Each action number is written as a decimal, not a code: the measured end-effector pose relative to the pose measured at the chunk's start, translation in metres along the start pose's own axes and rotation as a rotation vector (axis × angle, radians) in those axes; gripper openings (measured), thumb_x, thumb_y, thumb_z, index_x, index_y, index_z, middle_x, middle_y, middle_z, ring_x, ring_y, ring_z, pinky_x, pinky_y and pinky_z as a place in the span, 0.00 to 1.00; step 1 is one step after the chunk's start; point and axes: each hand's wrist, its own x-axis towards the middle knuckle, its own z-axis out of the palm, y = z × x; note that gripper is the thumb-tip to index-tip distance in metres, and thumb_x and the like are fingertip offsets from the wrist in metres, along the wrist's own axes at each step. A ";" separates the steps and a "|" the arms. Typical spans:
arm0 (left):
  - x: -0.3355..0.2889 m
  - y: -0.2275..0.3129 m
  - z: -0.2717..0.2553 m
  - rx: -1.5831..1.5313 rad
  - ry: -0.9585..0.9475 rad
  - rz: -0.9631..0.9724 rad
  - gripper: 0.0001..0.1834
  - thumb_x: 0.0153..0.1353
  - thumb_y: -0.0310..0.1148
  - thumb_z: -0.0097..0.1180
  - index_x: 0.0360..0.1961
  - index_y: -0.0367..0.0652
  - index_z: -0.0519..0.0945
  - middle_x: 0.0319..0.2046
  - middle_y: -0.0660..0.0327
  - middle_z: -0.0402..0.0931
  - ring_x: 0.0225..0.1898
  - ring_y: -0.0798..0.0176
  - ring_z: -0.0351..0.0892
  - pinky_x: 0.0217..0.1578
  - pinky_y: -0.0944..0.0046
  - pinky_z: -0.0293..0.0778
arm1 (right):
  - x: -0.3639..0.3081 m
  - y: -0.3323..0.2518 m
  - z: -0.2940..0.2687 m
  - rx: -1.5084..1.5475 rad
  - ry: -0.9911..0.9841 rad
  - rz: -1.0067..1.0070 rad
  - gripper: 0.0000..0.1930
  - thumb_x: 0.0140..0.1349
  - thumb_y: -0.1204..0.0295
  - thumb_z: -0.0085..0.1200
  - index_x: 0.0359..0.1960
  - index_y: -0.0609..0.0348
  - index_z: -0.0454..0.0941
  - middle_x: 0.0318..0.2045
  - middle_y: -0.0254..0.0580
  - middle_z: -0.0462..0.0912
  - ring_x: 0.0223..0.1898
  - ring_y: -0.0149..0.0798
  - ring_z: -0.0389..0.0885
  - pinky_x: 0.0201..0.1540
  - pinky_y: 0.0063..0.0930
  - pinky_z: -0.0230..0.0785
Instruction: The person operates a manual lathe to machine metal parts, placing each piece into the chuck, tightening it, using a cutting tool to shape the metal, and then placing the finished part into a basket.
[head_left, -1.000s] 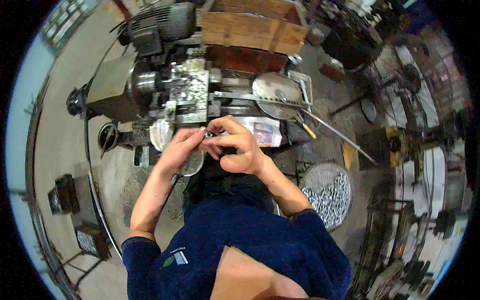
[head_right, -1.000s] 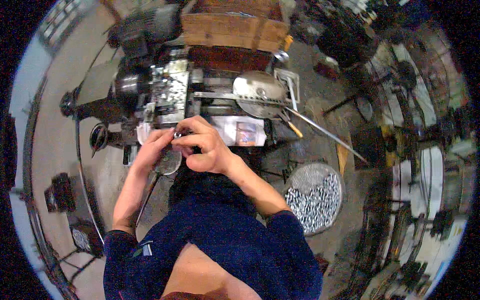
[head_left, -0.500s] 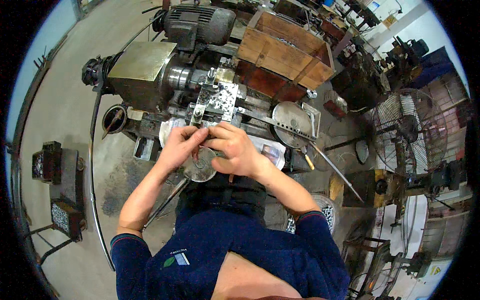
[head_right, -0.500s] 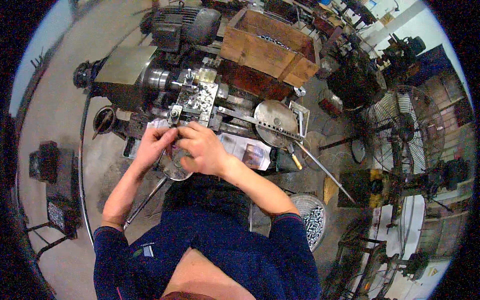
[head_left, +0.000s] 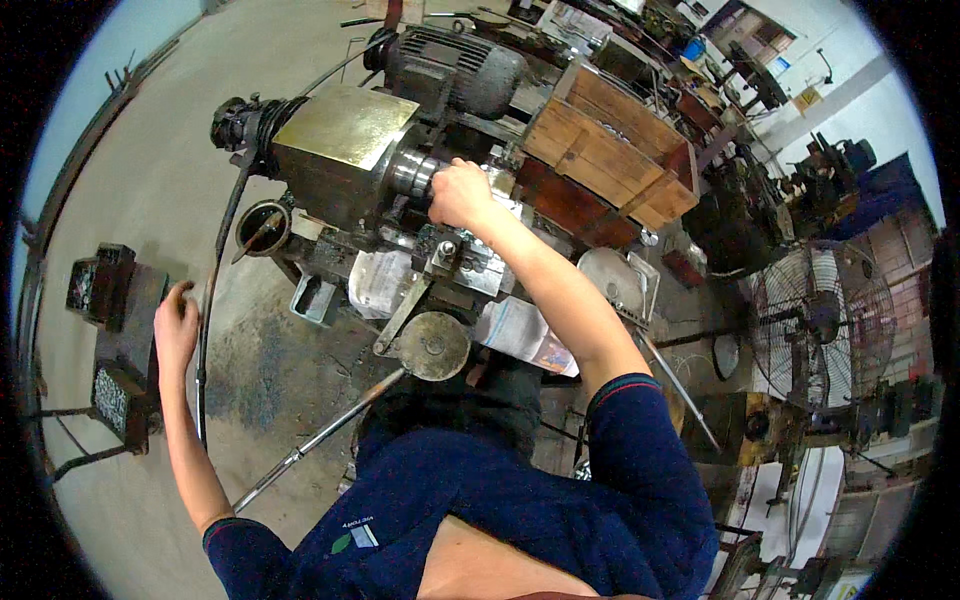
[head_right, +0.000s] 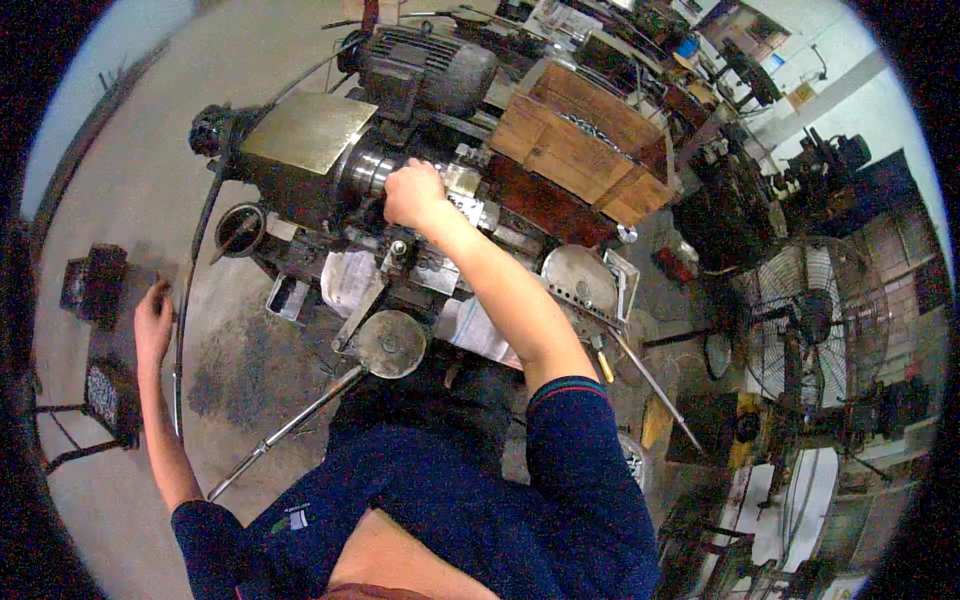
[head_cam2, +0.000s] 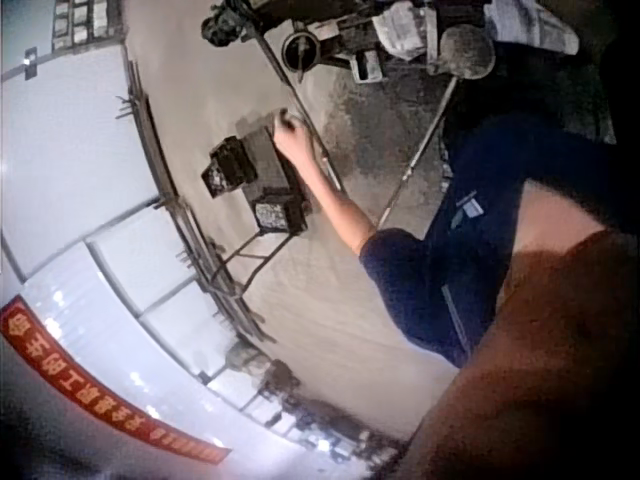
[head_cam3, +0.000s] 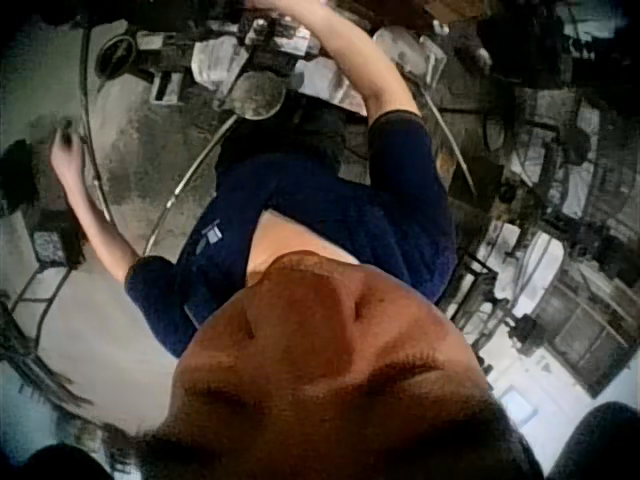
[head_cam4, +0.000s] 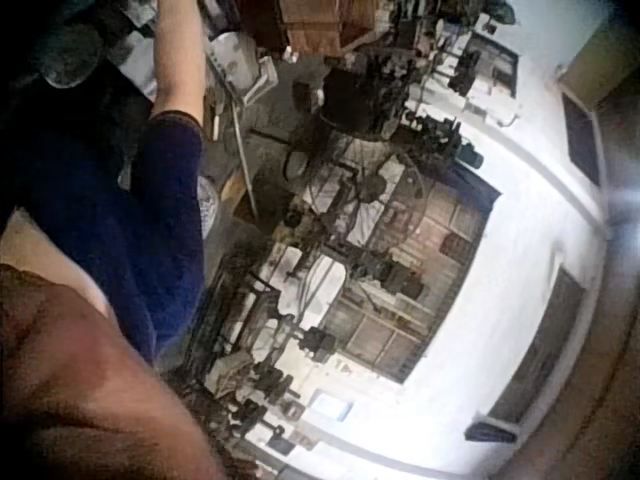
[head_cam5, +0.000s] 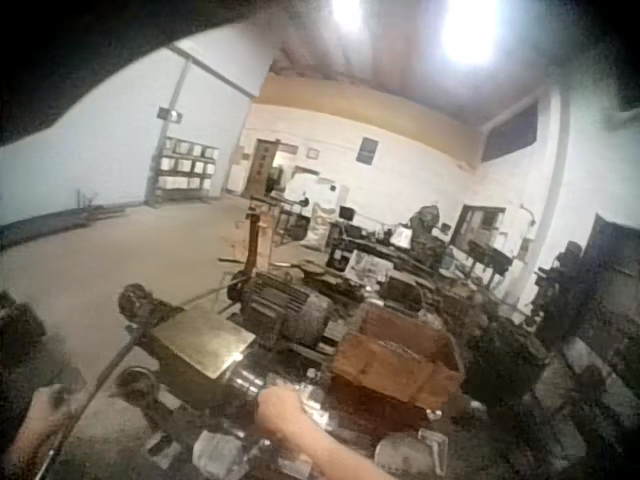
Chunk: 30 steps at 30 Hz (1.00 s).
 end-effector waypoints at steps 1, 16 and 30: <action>-0.011 -0.034 0.004 0.237 0.085 0.160 0.16 0.58 0.33 0.48 0.45 0.36 0.74 0.19 0.54 0.72 0.20 0.64 0.73 0.26 0.66 0.69 | 0.001 0.002 0.004 0.048 0.025 0.033 0.12 0.36 0.64 0.56 0.22 0.58 0.82 0.29 0.44 0.81 0.42 0.45 0.75 0.46 0.33 0.67; -0.050 -0.019 0.025 0.175 -0.143 -0.252 0.26 0.53 0.40 0.55 0.48 0.30 0.70 0.30 0.40 0.75 0.36 0.41 0.75 0.35 0.52 0.69 | 0.003 -0.002 0.013 0.077 0.097 -0.012 0.15 0.33 0.62 0.57 0.23 0.57 0.82 0.29 0.41 0.81 0.41 0.42 0.74 0.46 0.29 0.63; 0.047 -0.180 -0.016 0.927 -0.090 -0.036 0.09 0.47 0.27 0.51 0.32 0.39 0.75 0.26 0.50 0.77 0.29 0.50 0.78 0.29 0.55 0.74 | -0.001 0.002 0.014 0.051 0.082 -0.006 0.15 0.31 0.65 0.55 0.25 0.55 0.81 0.31 0.36 0.78 0.41 0.43 0.71 0.43 0.33 0.64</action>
